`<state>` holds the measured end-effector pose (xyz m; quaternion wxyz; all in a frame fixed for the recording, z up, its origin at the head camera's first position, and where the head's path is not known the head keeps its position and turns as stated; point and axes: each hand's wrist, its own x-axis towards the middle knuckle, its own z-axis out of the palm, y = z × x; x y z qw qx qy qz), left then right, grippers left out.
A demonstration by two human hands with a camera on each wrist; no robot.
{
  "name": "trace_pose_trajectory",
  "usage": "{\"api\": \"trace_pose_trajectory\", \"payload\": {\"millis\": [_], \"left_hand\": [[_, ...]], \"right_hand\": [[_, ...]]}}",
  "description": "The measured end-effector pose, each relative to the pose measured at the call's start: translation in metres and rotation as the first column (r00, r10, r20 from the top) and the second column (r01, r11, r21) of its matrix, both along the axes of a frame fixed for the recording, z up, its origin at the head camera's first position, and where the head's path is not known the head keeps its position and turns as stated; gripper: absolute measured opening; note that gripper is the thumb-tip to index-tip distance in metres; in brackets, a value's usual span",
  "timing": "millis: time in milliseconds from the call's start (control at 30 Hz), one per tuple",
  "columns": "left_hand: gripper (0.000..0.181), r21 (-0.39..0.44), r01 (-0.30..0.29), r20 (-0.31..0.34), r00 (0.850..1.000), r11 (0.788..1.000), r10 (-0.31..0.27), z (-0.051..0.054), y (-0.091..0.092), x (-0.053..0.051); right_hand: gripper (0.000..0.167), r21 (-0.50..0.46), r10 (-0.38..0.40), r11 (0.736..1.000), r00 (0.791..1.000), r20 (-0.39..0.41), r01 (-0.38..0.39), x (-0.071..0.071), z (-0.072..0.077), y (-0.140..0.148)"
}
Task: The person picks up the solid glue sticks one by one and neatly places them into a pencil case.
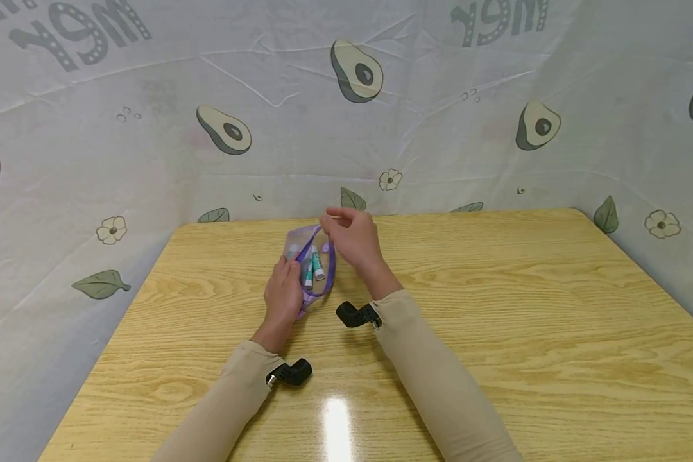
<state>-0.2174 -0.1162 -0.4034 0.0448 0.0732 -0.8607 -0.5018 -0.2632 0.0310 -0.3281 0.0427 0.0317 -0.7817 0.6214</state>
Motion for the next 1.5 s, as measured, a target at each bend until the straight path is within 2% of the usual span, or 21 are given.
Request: {"api": "trace_pose_trajectory", "payload": {"millis": [133, 267, 633, 967, 1500], "left_hand": [[0.058, 0.011, 0.005, 0.004, 1.0, 1.0, -0.005, 0.0, -0.001, 0.0], [0.059, 0.012, 0.009, -0.001, 1.0, 1.0, -0.009, 0.0, -0.001, 0.0], [0.059, 0.012, 0.012, -0.005, 1.0, 1.0, -0.012, 0.001, -0.001, 0.001], [0.059, 0.008, 0.008, 0.0, 1.0, 1.0, -0.008, -0.001, -0.002, 0.001], [0.059, 0.018, 0.008, -0.016, 1.0, 1.0, -0.008, -0.003, -0.003, -0.001]], "right_hand": [[0.038, -0.04, 0.014, 0.999, 0.998, -0.065, -0.017, 0.001, 0.005, 0.005], [0.038, -0.076, 0.019, 0.997, 0.995, -0.098, -0.026, 0.001, 0.01, 0.01], [0.035, -0.111, 0.037, 0.992, 0.991, -0.131, -0.052, 0.003, 0.021, 0.019], [0.034, -0.111, 0.027, 0.993, 0.987, -0.156, -0.044, 0.005, 0.027, 0.02], [0.034, -0.115, 0.021, 0.993, 0.986, -0.167, -0.041, 0.006, 0.028, 0.022]]}}
